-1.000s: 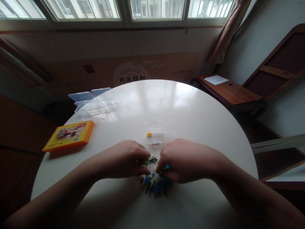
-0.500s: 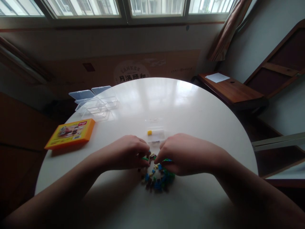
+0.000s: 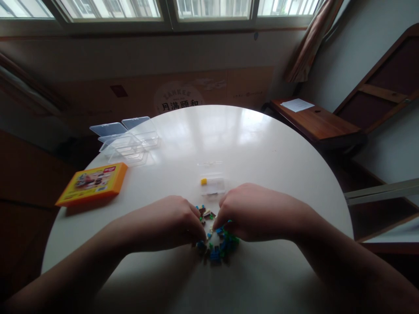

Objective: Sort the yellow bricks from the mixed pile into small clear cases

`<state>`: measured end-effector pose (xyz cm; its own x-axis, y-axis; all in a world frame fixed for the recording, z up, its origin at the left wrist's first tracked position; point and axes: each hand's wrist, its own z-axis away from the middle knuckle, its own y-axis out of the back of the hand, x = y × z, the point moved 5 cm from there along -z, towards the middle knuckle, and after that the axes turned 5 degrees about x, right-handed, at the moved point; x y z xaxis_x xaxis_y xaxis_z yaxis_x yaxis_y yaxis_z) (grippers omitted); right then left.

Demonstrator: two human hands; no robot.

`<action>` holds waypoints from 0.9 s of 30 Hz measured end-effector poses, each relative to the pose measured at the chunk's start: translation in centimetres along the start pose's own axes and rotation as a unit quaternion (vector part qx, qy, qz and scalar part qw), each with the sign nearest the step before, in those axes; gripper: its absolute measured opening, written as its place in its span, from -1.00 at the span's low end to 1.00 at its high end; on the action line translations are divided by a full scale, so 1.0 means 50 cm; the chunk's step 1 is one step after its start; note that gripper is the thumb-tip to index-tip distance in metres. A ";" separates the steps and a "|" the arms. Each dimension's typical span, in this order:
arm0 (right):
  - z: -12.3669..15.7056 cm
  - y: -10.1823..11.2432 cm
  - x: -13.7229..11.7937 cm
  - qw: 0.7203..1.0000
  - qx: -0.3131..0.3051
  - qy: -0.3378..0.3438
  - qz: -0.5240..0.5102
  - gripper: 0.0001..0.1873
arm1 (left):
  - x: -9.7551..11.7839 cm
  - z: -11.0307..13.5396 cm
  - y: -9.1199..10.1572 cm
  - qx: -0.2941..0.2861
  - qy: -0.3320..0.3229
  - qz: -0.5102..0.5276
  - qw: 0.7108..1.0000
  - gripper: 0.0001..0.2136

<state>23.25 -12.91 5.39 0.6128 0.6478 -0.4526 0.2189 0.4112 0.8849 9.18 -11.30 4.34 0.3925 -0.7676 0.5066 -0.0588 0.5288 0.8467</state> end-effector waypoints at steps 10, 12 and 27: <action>-0.011 -0.010 -0.006 1.000 -0.009 -0.008 0.028 -0.76 | -0.003 -0.003 -0.007 0.005 -0.011 -0.015 1.000 -0.74; -0.013 -0.011 -0.009 0.999 -0.017 0.001 0.032 -0.77 | -0.003 -0.006 -0.009 0.005 -0.016 -0.022 1.000 -0.74; -0.025 -0.015 -0.019 0.997 0.022 0.052 0.053 -0.85 | -0.002 -0.007 -0.001 0.043 -0.037 -0.056 0.997 -0.86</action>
<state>21.55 -13.01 5.02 0.5530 0.7499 -0.3632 0.1910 0.3103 0.9313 9.46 -11.11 4.16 0.3326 -0.8464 0.4159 -0.0989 0.4073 0.9079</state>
